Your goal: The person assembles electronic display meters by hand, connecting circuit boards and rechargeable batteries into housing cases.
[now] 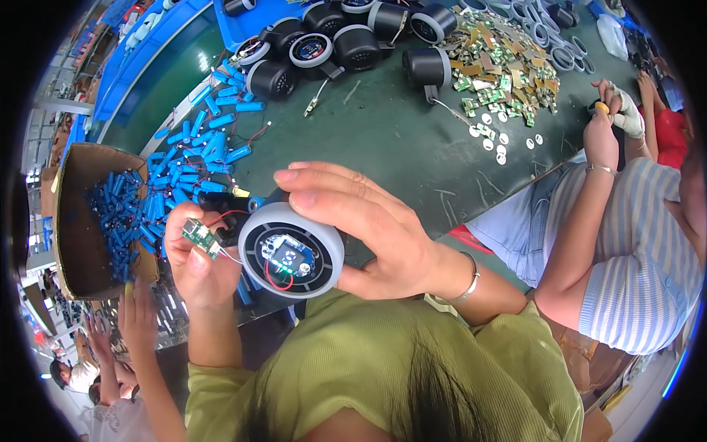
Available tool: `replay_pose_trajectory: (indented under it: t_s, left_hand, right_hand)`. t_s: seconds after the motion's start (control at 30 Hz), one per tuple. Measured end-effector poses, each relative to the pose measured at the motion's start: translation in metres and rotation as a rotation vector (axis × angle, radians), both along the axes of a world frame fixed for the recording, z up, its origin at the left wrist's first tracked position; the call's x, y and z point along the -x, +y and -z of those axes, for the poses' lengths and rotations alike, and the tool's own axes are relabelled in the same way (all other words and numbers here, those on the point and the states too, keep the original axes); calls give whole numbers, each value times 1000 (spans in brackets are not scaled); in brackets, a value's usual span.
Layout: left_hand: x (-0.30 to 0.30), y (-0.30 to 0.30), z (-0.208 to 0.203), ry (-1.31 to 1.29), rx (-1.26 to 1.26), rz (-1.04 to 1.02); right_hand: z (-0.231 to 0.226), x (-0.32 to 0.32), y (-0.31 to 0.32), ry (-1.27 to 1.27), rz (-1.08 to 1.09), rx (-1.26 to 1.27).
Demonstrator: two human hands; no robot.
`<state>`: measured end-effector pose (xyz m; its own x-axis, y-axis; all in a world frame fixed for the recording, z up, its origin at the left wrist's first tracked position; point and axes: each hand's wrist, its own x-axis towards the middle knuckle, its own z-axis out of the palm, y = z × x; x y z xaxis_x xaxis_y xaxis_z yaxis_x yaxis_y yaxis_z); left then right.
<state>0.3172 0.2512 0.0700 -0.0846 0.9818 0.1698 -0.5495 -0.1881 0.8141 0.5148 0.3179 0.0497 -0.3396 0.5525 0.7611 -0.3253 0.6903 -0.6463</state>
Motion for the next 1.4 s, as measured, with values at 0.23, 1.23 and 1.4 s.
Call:
replay_pose_trajectory:
  t_s: [0.23,1.23,1.4]
  left_hand:
    - [12,20,-11,-10,26,-5]
    - [17,137,-28,1412,75,117]
    - [20,133,25,1500,-41,-16]
  right_hand:
    - [0,13,19,-149,-4,96]
    - [44,0,-17,-1080,338,432]
    - [53,-6,-7,-493,180,377]
